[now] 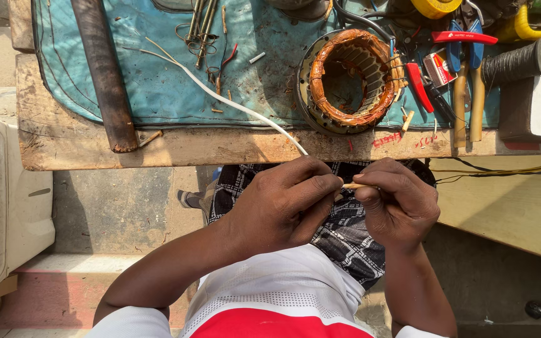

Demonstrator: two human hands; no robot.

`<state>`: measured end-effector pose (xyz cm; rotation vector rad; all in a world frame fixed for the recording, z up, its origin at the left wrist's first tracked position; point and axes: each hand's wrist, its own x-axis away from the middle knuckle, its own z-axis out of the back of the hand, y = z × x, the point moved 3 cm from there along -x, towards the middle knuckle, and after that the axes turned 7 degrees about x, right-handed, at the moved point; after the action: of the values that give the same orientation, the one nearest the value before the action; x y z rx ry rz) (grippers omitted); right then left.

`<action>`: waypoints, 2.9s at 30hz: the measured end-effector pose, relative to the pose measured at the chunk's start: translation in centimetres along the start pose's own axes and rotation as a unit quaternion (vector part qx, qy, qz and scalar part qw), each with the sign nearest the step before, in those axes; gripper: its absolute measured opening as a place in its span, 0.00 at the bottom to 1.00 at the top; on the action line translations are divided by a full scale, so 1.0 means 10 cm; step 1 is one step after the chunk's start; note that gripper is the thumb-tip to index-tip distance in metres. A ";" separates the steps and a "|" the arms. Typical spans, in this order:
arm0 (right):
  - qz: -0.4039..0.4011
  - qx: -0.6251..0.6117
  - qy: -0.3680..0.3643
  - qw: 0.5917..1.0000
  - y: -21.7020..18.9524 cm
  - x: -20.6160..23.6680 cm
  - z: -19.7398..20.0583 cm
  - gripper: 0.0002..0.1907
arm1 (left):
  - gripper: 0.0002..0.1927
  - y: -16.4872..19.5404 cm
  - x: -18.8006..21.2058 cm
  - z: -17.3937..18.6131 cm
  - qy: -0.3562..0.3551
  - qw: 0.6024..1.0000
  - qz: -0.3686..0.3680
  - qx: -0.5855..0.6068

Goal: The person sits at an outdoor workbench and fits small wooden wedge strips into the slots of a copper-wound motor stator, pressing each wedge in by hand. They occasionally pick up pliers and handle a white wire while working around the stator.

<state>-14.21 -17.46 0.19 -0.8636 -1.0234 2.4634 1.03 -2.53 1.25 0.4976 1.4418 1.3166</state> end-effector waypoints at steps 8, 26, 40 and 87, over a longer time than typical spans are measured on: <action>0.013 -0.036 0.006 0.999 -0.04 0.00 -0.04 0.07 | 0.22 0.07 -0.05 0.08 0.003 1.000 -0.003 0.030; 0.059 -0.046 -0.006 0.997 -0.18 -0.01 -0.08 0.17 | 0.23 -0.04 -0.04 -0.03 -0.023 0.998 0.053 -0.007; -0.060 -0.210 -0.017 0.976 0.06 0.13 -0.07 0.29 | 0.24 -0.01 -0.07 -0.04 -0.069 0.996 0.057 -0.012; 0.168 0.261 0.104 0.945 0.27 -0.19 -0.09 0.10 | 0.18 -0.28 -0.36 -0.22 0.046 0.994 -0.001 -0.099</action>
<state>-12.38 -19.76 -1.50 -1.1431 -0.1305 2.6420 1.30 -7.40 -0.14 0.3081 1.3683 1.4792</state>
